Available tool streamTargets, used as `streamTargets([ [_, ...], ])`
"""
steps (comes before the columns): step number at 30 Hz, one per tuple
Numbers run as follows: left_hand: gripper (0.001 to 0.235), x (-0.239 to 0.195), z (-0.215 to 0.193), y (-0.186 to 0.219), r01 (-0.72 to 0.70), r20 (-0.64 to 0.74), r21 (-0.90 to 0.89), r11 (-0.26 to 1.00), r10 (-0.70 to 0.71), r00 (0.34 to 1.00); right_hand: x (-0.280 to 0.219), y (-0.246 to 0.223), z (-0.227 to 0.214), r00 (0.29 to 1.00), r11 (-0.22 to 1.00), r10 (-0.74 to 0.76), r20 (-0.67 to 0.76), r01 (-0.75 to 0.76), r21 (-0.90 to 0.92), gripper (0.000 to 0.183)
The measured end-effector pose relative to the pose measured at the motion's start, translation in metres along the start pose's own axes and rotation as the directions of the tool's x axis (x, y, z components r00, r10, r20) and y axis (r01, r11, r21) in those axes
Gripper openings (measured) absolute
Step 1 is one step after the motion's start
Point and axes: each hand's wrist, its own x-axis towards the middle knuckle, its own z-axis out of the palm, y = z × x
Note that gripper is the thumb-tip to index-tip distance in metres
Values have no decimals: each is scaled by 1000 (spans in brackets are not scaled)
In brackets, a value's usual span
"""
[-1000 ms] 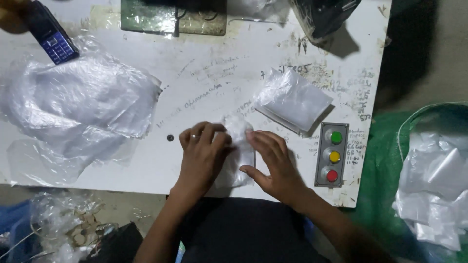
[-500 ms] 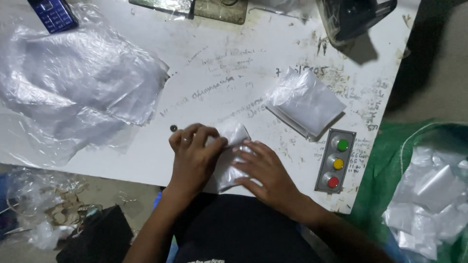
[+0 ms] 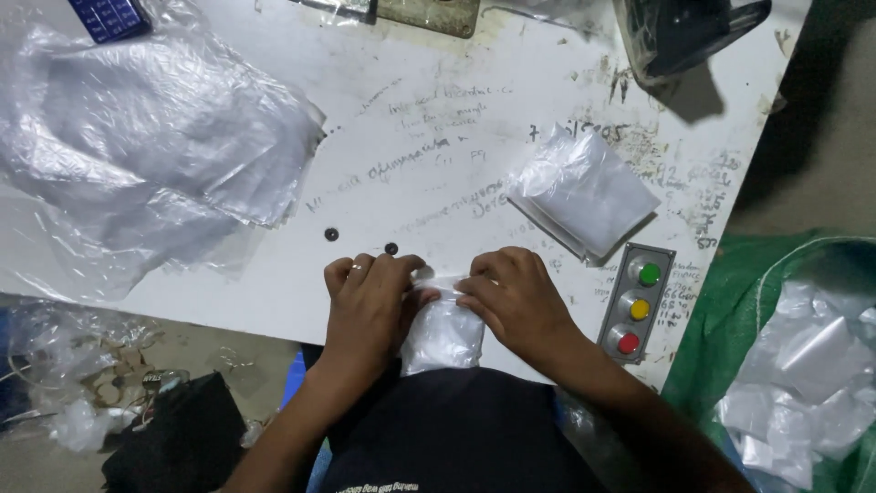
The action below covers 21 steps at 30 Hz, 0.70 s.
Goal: Folding individual plastic bags and placing them into a larger collection bag at a workbench.
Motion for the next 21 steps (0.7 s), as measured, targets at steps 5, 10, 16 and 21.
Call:
streamTargets([
  [5,20,14,-10,13,79,93,-11,997,-77,993,13,-10,-13,997,995,66,28,-68,80,29],
  [10,18,33,-56,22,382,400,-522,763,-176,899,20,-8,-51,984,860,151,97,-180,477,15],
  [16,13,23,-76,42,147,66,-848,510,-174,982,47,12,-140,699,334,698,156,-511,792,24],
  [21,23,26,-60,37,-355,-346,-398,846,220,912,77,162,-176,506,890,455,-732,-293,350,16],
])
